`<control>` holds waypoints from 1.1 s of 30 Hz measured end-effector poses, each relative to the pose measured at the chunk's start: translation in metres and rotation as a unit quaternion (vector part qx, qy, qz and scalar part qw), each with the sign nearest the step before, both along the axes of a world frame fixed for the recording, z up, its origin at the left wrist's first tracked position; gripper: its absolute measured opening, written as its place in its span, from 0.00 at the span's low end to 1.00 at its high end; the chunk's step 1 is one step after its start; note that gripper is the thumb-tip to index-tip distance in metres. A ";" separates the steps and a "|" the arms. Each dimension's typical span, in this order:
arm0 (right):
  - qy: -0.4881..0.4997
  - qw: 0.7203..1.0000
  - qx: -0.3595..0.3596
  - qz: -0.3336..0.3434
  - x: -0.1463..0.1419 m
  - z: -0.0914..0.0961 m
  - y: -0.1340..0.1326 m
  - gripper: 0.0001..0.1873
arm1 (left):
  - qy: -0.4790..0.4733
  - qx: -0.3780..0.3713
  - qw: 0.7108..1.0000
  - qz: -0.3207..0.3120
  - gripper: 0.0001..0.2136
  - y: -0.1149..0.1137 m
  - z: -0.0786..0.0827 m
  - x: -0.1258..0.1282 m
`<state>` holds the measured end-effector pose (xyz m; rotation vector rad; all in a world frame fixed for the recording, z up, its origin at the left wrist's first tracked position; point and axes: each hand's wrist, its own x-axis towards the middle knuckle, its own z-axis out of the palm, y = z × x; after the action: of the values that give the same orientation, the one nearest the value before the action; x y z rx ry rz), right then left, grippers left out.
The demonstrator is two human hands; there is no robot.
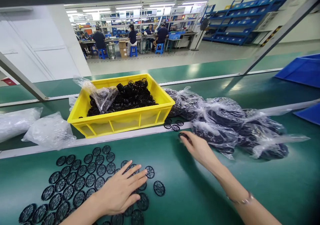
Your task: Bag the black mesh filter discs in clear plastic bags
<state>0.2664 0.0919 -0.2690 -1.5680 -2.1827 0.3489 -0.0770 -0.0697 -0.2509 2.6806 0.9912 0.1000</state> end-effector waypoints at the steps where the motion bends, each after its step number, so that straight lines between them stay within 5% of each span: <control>1: 0.043 0.996 -0.071 0.037 -0.008 0.003 -0.013 0.21 | -0.005 0.002 1.000 -0.001 0.28 0.000 0.000 0.000; 5: 0.164 0.927 -0.305 0.144 -0.041 0.009 -0.059 0.22 | -0.016 0.006 1.000 0.006 0.28 -0.001 0.000 0.000; 11: 0.120 0.937 -0.269 0.186 -0.057 0.020 -0.092 0.19 | -0.016 0.000 1.000 0.009 0.28 -0.003 0.000 0.000; 16: 0.133 0.906 -0.324 0.238 -0.039 0.033 -0.065 0.21 | -0.023 0.005 1.000 0.010 0.28 -0.002 0.001 0.000; 18: 0.139 0.933 -0.273 0.189 -0.027 0.030 -0.038 0.21 | -0.025 0.003 1.000 0.009 0.28 -0.002 0.002 0.000; 21: 0.072 0.991 -0.083 0.072 -0.014 0.018 0.006 0.19 | -0.025 -0.002 1.000 0.008 0.28 -0.001 0.003 0.000; 24: -0.015 0.996 0.068 0.049 -0.009 0.006 0.039 0.18 | -0.016 -0.010 1.000 0.008 0.28 -0.001 0.002 0.000; 29: -0.028 0.994 0.089 0.052 -0.011 -0.003 0.050 0.14 | -0.017 -0.020 1.000 0.009 0.27 0.000 0.002 0.000; 33: 0.033 0.998 0.015 0.055 -0.029 0.006 0.015 0.16 | -0.011 -0.019 1.000 0.009 0.26 -0.001 0.001 0.000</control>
<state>0.2373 0.1065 -0.2633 -1.4030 -2.2189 0.3935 -0.0767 -0.0703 -0.2495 2.6322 0.9998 0.1123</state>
